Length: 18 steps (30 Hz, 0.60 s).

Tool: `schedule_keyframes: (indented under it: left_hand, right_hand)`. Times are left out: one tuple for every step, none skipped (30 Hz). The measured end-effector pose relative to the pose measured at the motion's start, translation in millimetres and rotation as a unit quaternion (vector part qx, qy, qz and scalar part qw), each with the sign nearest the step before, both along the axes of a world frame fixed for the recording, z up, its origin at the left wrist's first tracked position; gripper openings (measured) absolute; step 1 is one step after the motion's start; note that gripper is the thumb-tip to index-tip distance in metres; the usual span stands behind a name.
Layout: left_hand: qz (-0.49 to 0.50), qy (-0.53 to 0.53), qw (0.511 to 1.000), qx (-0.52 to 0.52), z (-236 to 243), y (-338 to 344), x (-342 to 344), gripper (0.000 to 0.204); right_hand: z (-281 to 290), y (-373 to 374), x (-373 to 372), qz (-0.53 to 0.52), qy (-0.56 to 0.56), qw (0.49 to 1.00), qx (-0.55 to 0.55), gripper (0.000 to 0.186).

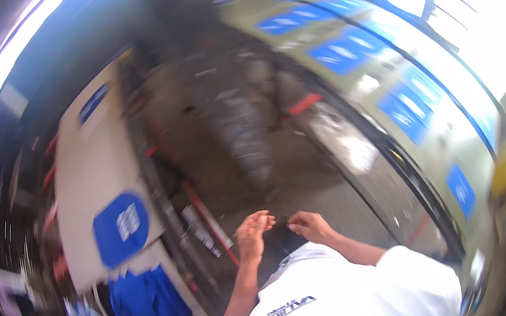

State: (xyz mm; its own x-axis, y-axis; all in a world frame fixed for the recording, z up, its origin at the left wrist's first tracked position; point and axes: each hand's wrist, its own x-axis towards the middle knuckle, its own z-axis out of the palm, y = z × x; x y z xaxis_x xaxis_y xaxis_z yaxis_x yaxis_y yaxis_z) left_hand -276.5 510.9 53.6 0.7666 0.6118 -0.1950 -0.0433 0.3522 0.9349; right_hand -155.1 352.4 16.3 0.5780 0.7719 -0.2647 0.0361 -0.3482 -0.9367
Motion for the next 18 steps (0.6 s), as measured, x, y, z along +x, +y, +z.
schedule_keyframes:
  left_hand:
    - [-0.034, 0.026, 0.999, 0.02, 6.5, -18.8, 11.5, 0.023]
    - [-0.061, 0.03, 0.997, 0.022, 4.5, -36.5, 24.1, 0.022]
    - [-0.084, 0.038, 0.996, 0.013, -1.5, -54.6, 36.3, 0.021]
    - [-0.102, 0.049, 0.993, 0.012, -0.5, -72.6, 52.1, 0.021]
    - [-0.123, 0.059, 0.99, 0.015, -5.7, -92.1, 70.2, 0.02]
    - [-0.152, 0.072, 0.986, 0.019, -6.1, -114.3, 89.9, 0.02]
    - [-0.178, 0.08, 0.98, 0.024, -6.1, -139.8, 107.6, 0.02]
    - [-0.21, 0.08, 0.974, 0.033, -4.4, -166.2, 128.7, 0.02]
    - [-0.239, 0.078, 0.967, 0.038, -5.3, -191.2, 149.6, 0.02]
    - [-0.265, 0.076, 0.96, 0.043, -6.6, -216.3, 171.7, 0.02]
    - [-0.285, 0.069, 0.955, 0.044, -10.1, -242.5, 194.6, 0.02]
    - [-0.302, 0.062, 0.95, 0.043, -11.3, -269.8, 219.1, 0.021]
    - [-0.315, 0.055, 0.947, 0.039, -13.7, -298.5, 244.7, 0.021]
    - [-0.325, 0.064, 0.942, 0.052, -11.8, -330.3, 271.2, 0.021]
    - [-0.344, 0.065, 0.935, 0.047, -20.2, -362.0, 299.3, 0.021]
    - [-0.361, 0.066, 0.929, 0.043, -30.2, -394.8, 326.8, 0.022]
    - [-0.395, 0.06, 0.915, 0.065, -30.8, -427.5, 352.0, 0.025]
    - [-0.42, 0.068, 0.902, 0.074, -29.7, -462.3, 372.4, 0.026]
  right_hand:
    - [9.2, -27.7, 8.7, -0.044, -0.017, 0.999, 0.003, 0.02]
    - [19.0, -54.4, 19.6, -0.079, -0.031, 0.996, 0.005, 0.02]
    - [26.8, -82.4, 30.0, -0.108, -0.042, 0.993, 0.007, 0.02]
    - [31.1, -108.8, 41.9, -0.152, -0.03, 0.988, 0.018, 0.022]
    - [32.8, -139.9, 55.3, -0.186, -0.02, 0.982, 0.033, 0.023]
    - [35.1, -175.2, 66.9, -0.239, -0.021, 0.969, 0.05, 0.023]
    - [38.3, -211.3, 72.7, -0.288, -0.028, 0.955, 0.067, 0.023]
    - [40.6, -245.7, 82.3, -0.33, -0.033, 0.94, 0.084, 0.022]
    - [40.5, -281.8, 94.3, -0.391, -0.061, 0.915, 0.083, 0.022]
    - [39.3, -323.0, 107.6, -0.448, -0.088, 0.886, 0.08, 0.021]
    - [33.3, -366.3, 121.9, -0.498, -0.112, 0.856, 0.078, 0.021]
    - [27.6, -410.7, 138.1, -0.557, -0.108, 0.818, 0.097, 0.02]
    - [18.1, -458.8, 155.8, -0.611, -0.105, 0.776, 0.114, 0.02]
    - [3.8, -511.9, 174.2, -0.656, -0.121, 0.742, 0.071, 0.02]
    - [-14.8, -568.1, 194.3, -0.695, -0.136, 0.706, 0.026, 0.02]
    - [-44.2, -628.2, 213.1, -0.71, -0.159, 0.685, -0.037, 0.021]
    - [-59.6, -670.1, 224.1, -0.721, -0.174, 0.663, -0.103, 0.022]
    - [-75.6, -708.8, 234.1, -0.728, -0.162, 0.65, -0.146, 0.025]
